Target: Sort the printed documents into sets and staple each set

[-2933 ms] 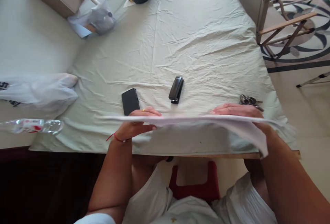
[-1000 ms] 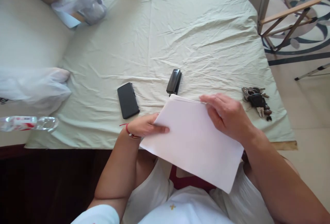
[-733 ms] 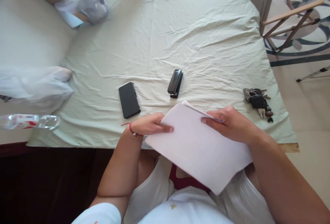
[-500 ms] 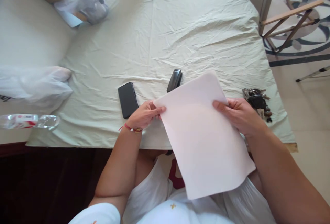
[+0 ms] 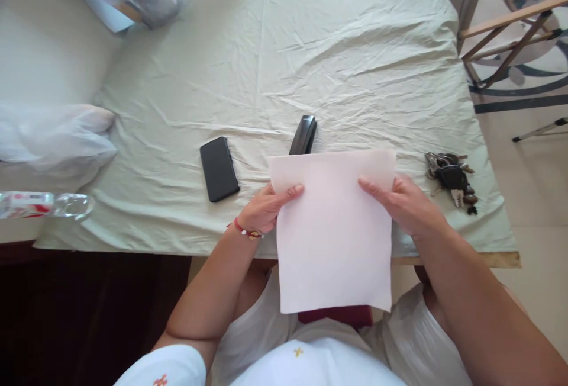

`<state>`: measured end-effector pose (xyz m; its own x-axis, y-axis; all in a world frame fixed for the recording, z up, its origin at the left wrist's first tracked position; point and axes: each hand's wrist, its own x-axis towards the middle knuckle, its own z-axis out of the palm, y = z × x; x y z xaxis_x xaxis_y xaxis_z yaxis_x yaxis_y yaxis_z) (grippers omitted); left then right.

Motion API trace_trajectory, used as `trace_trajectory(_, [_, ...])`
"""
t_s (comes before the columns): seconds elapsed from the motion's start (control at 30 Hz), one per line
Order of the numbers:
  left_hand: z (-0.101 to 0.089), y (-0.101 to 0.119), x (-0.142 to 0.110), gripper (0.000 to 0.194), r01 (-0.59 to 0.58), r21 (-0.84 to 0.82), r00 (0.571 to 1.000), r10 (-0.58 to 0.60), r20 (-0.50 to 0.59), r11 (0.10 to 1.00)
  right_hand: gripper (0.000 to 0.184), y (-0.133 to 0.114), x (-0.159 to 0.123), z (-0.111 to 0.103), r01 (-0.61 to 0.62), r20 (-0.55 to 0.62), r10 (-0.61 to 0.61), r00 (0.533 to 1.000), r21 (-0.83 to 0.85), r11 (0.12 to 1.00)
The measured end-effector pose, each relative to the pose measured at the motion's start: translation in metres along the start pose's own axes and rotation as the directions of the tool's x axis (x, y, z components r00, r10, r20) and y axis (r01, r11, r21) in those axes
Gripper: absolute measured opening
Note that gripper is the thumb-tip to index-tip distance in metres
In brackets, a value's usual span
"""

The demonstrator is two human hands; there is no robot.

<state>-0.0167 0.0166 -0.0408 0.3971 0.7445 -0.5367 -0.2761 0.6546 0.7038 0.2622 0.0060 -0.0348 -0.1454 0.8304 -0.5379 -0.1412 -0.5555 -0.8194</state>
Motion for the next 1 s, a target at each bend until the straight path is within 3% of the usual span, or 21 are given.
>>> trace_trajectory(0.13, [0.003,0.000,0.000,0.055,0.012,0.061,0.999,-0.014,0.034,0.998,0.035,-0.005,0.005,0.009,0.143,-0.210,-0.120,0.970,0.098,0.985])
trace_trajectory(0.3, [0.004,-0.001,0.001,0.044,-0.032,0.058,0.996,0.027,0.081,0.998,0.034,-0.007,0.006,0.017,0.030,-0.155,-0.006,0.988,0.158,0.987])
trace_trajectory(0.6, [0.005,0.006,0.006,0.044,-0.121,-0.077,0.984,0.109,-0.138,0.990,0.034,-0.004,0.013,0.009,0.129,-0.207,-0.098,0.973,0.142,0.981])
trace_trajectory(0.87, [0.002,0.006,0.005,0.046,-0.188,-0.021,0.969,0.182,-0.166,0.982,0.018,0.001,0.026,0.021,0.240,-0.333,-0.177,0.926,0.157,0.958])
trace_trajectory(1.0, [0.002,0.008,0.005,0.051,-0.163,-0.023,0.970,0.157,-0.184,0.986,0.027,0.000,0.024,0.025,0.181,-0.212,-0.147,0.966,0.151,0.972])
